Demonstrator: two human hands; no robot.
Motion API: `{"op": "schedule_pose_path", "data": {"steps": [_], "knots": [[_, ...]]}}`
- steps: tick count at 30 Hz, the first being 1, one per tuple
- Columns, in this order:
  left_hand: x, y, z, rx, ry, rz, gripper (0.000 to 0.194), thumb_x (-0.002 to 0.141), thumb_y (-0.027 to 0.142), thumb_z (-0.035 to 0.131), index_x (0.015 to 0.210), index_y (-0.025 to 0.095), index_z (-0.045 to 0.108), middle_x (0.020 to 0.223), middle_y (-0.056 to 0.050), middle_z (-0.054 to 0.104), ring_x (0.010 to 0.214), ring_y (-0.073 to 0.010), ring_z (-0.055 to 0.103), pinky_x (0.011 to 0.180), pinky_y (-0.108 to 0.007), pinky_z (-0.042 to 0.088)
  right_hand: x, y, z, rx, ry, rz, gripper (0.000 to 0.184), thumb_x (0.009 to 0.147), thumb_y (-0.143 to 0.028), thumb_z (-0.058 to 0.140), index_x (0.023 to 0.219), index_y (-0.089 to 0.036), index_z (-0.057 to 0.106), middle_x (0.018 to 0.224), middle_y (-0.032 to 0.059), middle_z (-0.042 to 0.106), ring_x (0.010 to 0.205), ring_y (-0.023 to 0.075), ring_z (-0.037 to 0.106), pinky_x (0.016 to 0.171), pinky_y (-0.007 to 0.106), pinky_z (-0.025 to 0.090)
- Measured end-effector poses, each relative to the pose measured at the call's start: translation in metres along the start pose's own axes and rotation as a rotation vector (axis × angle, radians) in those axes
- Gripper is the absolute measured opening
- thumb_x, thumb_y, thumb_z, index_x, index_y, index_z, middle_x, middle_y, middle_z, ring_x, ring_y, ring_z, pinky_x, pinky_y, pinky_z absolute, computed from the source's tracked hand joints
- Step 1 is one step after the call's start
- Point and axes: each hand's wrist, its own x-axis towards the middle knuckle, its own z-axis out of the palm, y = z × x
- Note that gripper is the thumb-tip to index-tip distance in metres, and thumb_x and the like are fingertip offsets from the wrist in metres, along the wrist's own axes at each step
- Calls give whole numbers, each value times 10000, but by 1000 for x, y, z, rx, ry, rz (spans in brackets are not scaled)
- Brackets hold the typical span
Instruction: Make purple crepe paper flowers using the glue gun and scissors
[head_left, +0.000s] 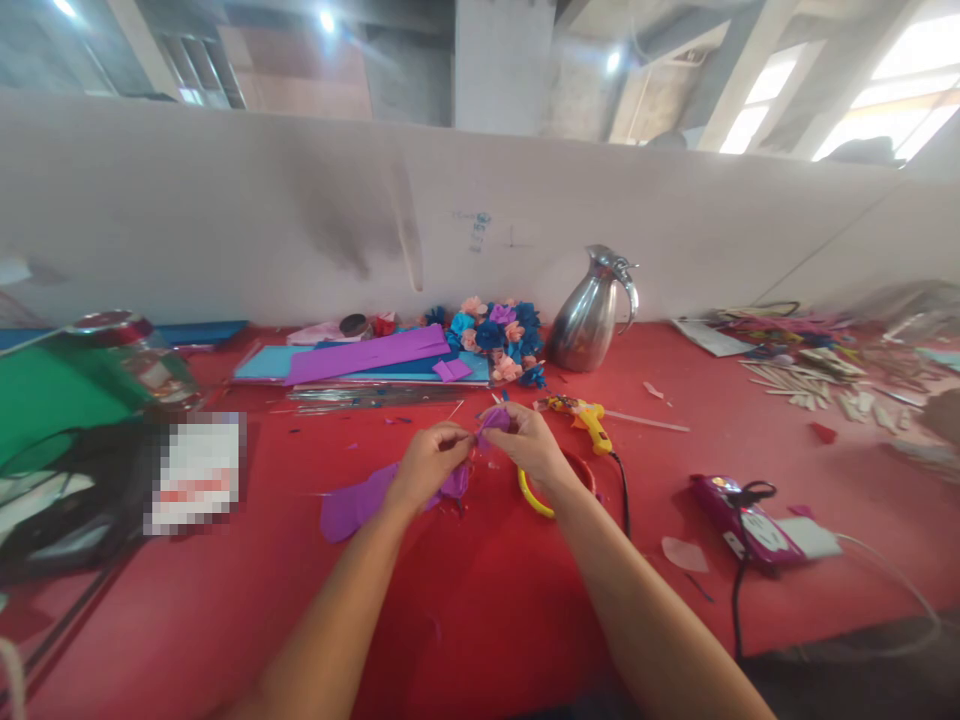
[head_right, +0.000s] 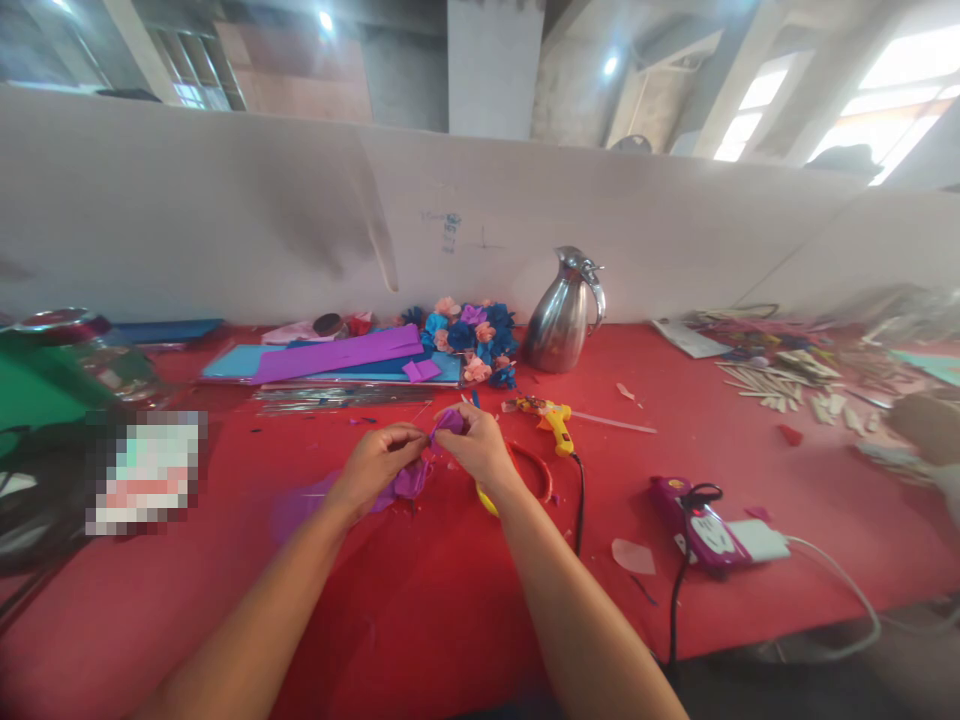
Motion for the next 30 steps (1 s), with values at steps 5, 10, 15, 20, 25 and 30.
{"op": "schedule_pose_path", "data": {"steps": [5, 10, 15, 20, 25, 30], "knots": [[1, -1, 0, -3, 10, 0, 256, 725, 398, 630, 657, 155, 675, 659, -10, 572, 585, -126, 510, 563, -226, 379, 0, 0, 1, -2, -7, 6, 176, 621, -236, 626, 787, -177, 623, 651, -31, 606, 573, 110, 527, 566, 241, 407], [1, -2, 0, 28, 1, -7, 283, 716, 419, 630, 679, 141, 665, 660, 1, 556, 606, -120, 489, 570, -222, 364, 1, 3, 0, -28, -7, 5, 217, 600, -226, 630, 811, -177, 612, 659, -34, 590, 576, 107, 518, 563, 236, 403], [1, -3, 0, -42, -9, -70, 309, 667, 443, 669, 684, 135, 665, 643, 3, 563, 576, -110, 481, 553, -225, 357, 2, 6, 0, -32, -12, 17, 235, 597, -213, 617, 829, -185, 588, 635, -44, 574, 558, 107, 507, 548, 235, 401], [0, -2, 2, -187, -23, -192, 347, 595, 459, 735, 657, 130, 646, 553, 15, 542, 481, -87, 447, 482, -215, 321, 1, 7, 0, -56, -2, 4, 241, 598, -212, 615, 834, -194, 568, 639, -52, 571, 557, 105, 503, 532, 225, 402], [-1, -2, 1, -295, -39, -283, 377, 528, 443, 786, 654, 118, 643, 513, 12, 541, 434, -81, 454, 435, -206, 311, 0, 7, 1, -69, -5, 9, 229, 600, -190, 598, 826, -199, 560, 642, -54, 570, 557, 102, 492, 514, 216, 404], [-1, -2, 1, -296, -18, -293, 362, 514, 416, 799, 645, 115, 647, 514, 5, 556, 432, -78, 460, 432, -204, 322, 0, 8, 1, -70, -15, 13, 223, 604, -197, 599, 822, -202, 551, 661, -49, 570, 554, 97, 477, 487, 204, 389]]}}
